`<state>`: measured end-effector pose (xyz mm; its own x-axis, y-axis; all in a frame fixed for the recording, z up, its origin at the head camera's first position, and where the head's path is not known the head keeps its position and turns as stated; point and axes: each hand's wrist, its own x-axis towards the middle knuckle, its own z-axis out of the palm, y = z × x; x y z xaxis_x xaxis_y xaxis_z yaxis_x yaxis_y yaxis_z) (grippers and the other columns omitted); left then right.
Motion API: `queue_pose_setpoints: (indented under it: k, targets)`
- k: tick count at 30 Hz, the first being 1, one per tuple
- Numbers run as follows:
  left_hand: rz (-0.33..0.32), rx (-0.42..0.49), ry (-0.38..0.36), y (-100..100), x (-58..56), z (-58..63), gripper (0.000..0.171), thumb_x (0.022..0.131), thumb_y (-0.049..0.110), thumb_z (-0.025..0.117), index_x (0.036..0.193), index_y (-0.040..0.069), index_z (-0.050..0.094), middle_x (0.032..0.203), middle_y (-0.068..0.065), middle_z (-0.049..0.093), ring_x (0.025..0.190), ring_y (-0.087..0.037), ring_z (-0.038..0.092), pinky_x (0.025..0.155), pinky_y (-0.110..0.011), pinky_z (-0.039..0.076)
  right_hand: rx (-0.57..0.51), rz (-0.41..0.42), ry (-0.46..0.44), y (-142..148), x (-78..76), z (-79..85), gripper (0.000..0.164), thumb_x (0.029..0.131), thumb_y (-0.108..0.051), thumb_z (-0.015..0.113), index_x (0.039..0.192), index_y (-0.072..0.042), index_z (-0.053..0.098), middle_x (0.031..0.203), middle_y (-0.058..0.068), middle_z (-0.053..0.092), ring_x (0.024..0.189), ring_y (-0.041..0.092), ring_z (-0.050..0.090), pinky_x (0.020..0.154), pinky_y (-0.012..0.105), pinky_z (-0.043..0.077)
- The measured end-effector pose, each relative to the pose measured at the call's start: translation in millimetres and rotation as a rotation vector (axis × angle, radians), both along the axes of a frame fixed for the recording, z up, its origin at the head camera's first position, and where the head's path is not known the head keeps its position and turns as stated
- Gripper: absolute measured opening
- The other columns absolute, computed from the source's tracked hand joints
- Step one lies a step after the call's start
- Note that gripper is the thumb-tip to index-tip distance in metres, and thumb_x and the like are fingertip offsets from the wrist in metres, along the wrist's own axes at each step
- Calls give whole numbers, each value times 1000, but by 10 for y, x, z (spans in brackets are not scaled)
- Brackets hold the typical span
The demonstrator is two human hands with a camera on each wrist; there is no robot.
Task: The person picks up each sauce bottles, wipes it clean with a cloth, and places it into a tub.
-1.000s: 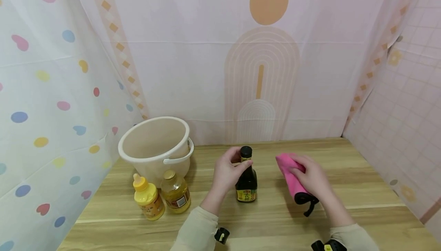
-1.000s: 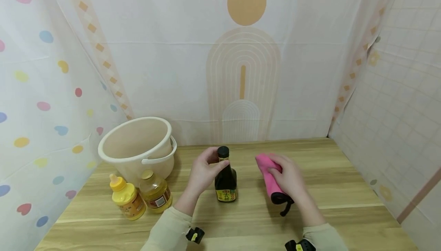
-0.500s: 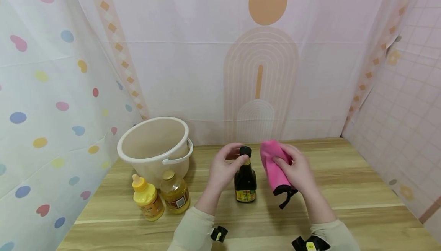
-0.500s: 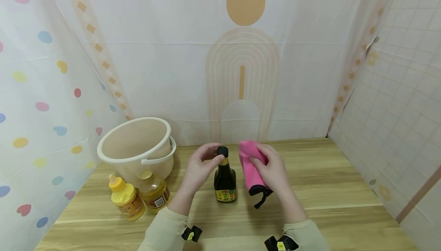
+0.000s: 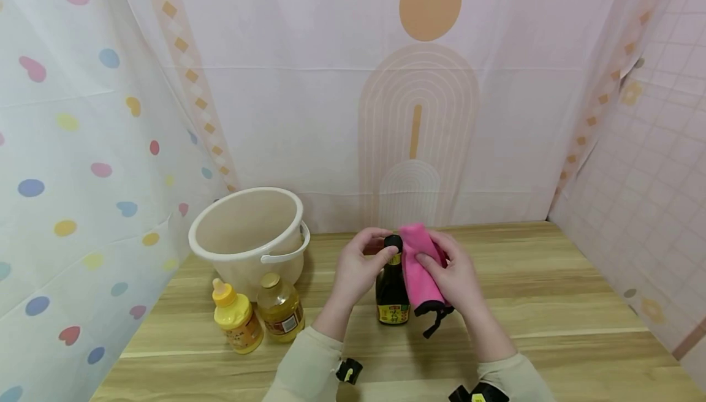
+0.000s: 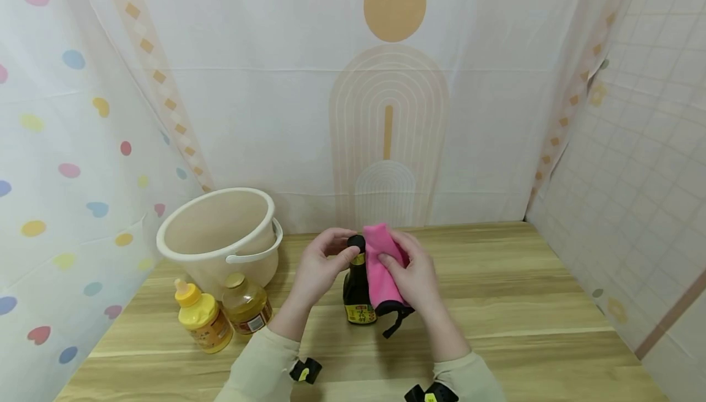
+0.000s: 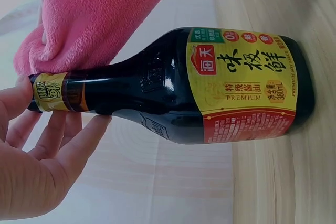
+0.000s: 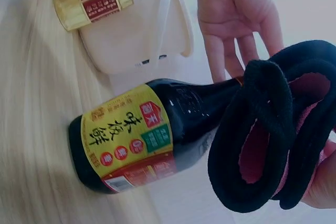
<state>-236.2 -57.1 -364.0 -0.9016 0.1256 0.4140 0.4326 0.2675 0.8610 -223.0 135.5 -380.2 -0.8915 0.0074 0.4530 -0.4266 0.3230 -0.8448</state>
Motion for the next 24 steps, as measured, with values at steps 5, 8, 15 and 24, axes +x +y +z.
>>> queue_pose_setpoints:
  k: [5, 8, 15, 24]
  targets:
    - [7, -17, 1, 10, 0, -3, 23, 91, 20, 74, 113, 15, 70, 105, -5, 70, 98, -26, 65, 69, -33, 57, -4, 11, -17, -39, -2, -37, 33, 90, -5, 72, 123, -7, 67, 114, 10, 63, 95, 22, 58, 78, 34, 52]
    - [14, -22, 6, 13, 4, -5, 24, 91, 20, 74, 113, 15, 70, 105, -4, 70, 98, -26, 65, 69, -33, 57, 4, 11, -32, -51, -14, -81, 31, 90, -5, 72, 121, -8, 68, 112, 9, 64, 93, 22, 59, 76, 34, 52]
    - [19, -23, 37, 20, -9, -29, 23, 90, 20, 75, 112, 14, 70, 103, -6, 71, 96, -26, 66, 67, -34, 56, 53, -8, -73, -65, -45, -226, 30, 89, -2, 71, 119, -7, 69, 114, 9, 64, 95, 22, 60, 79, 35, 53]
    - [16, -24, 41, 26, -13, -17, 23, 90, 20, 75, 112, 15, 70, 102, -5, 71, 95, -25, 66, 69, -35, 56, 170, -22, -58, -43, -73, -356, 27, 89, -1, 71, 115, -7, 70, 113, 9, 65, 97, 22, 60, 84, 41, 52]
